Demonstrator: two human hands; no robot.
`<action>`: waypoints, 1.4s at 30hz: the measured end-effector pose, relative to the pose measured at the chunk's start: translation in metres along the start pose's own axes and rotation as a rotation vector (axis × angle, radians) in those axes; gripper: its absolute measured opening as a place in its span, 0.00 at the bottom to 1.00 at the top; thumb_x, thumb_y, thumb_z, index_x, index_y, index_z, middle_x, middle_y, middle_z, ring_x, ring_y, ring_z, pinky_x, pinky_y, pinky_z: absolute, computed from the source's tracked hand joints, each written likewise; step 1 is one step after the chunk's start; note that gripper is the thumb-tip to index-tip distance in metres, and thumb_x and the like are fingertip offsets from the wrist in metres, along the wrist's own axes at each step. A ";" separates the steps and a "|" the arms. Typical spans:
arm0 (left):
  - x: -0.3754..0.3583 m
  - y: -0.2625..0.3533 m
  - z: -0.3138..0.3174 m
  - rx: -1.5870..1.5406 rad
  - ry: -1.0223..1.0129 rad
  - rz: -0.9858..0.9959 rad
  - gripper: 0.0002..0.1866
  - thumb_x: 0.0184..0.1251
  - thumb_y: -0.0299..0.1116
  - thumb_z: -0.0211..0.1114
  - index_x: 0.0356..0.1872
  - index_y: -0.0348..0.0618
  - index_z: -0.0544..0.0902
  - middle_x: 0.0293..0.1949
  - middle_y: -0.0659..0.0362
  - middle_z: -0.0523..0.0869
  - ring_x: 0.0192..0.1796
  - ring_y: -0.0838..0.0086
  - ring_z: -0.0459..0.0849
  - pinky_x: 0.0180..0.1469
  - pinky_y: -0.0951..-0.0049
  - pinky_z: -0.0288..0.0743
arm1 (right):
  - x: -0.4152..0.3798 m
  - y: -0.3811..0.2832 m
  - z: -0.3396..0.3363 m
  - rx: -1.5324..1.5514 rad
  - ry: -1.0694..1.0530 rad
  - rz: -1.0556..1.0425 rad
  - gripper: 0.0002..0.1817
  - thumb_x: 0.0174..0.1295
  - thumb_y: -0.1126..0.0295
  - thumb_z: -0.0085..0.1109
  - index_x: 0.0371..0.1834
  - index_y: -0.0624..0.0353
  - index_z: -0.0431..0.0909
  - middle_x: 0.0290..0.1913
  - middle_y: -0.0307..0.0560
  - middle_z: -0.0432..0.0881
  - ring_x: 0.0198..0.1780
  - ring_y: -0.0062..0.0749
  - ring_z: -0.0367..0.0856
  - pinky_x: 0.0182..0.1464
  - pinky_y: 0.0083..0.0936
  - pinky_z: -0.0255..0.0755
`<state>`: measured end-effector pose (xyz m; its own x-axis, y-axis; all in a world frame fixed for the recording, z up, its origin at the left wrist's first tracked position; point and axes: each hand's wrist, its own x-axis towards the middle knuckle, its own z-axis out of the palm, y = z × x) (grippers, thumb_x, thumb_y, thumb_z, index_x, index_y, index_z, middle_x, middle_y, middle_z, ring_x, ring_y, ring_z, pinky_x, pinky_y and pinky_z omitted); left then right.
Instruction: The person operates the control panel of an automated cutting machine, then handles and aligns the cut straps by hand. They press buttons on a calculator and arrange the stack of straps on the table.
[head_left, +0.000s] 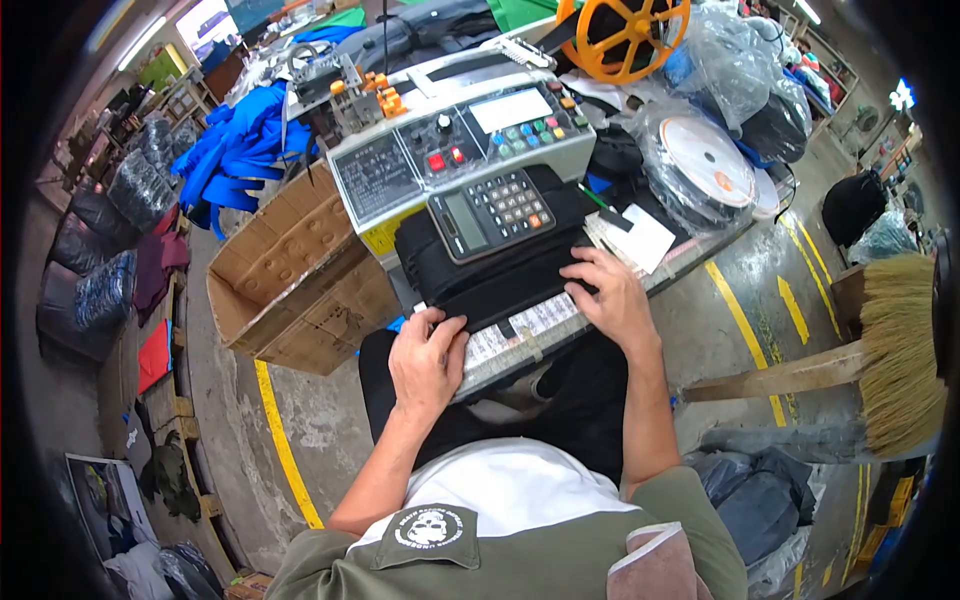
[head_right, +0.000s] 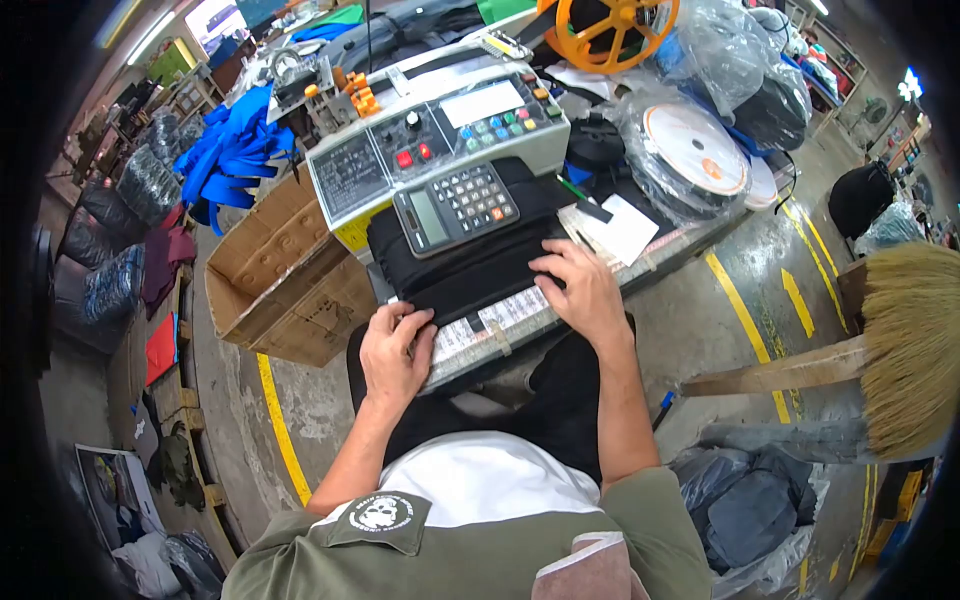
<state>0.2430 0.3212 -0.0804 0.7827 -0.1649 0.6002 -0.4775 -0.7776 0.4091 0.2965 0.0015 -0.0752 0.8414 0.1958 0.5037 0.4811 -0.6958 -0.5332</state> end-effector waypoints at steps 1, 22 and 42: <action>0.001 0.003 -0.002 -0.032 0.008 -0.030 0.16 0.61 0.25 0.83 0.50 0.44 0.94 0.51 0.51 0.88 0.44 0.55 0.90 0.48 0.58 0.85 | -0.001 -0.004 0.001 0.024 0.019 0.045 0.12 0.65 0.71 0.77 0.50 0.57 0.93 0.63 0.55 0.91 0.63 0.56 0.90 0.66 0.47 0.82; -0.005 -0.009 0.010 -0.108 0.037 -0.067 0.19 0.55 0.27 0.87 0.50 0.48 0.97 0.50 0.53 0.87 0.41 0.61 0.83 0.43 0.60 0.80 | -0.013 0.010 0.025 0.056 0.266 0.043 0.18 0.54 0.78 0.80 0.49 0.56 0.93 0.59 0.53 0.91 0.61 0.54 0.90 0.63 0.44 0.83; -0.052 -0.047 0.042 -0.723 0.236 -0.270 0.10 0.79 0.20 0.71 0.48 0.41 0.76 0.22 0.68 0.72 0.26 0.84 0.69 0.30 0.76 0.62 | -0.034 0.024 0.046 0.007 0.563 0.044 0.23 0.64 0.64 0.76 0.61 0.59 0.87 0.57 0.54 0.81 0.51 0.44 0.82 0.44 0.33 0.76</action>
<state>0.2413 0.3404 -0.1598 0.8415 0.1683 0.5133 -0.4872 -0.1741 0.8558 0.2912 0.0098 -0.1362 0.6007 -0.2333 0.7647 0.4517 -0.6902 -0.5654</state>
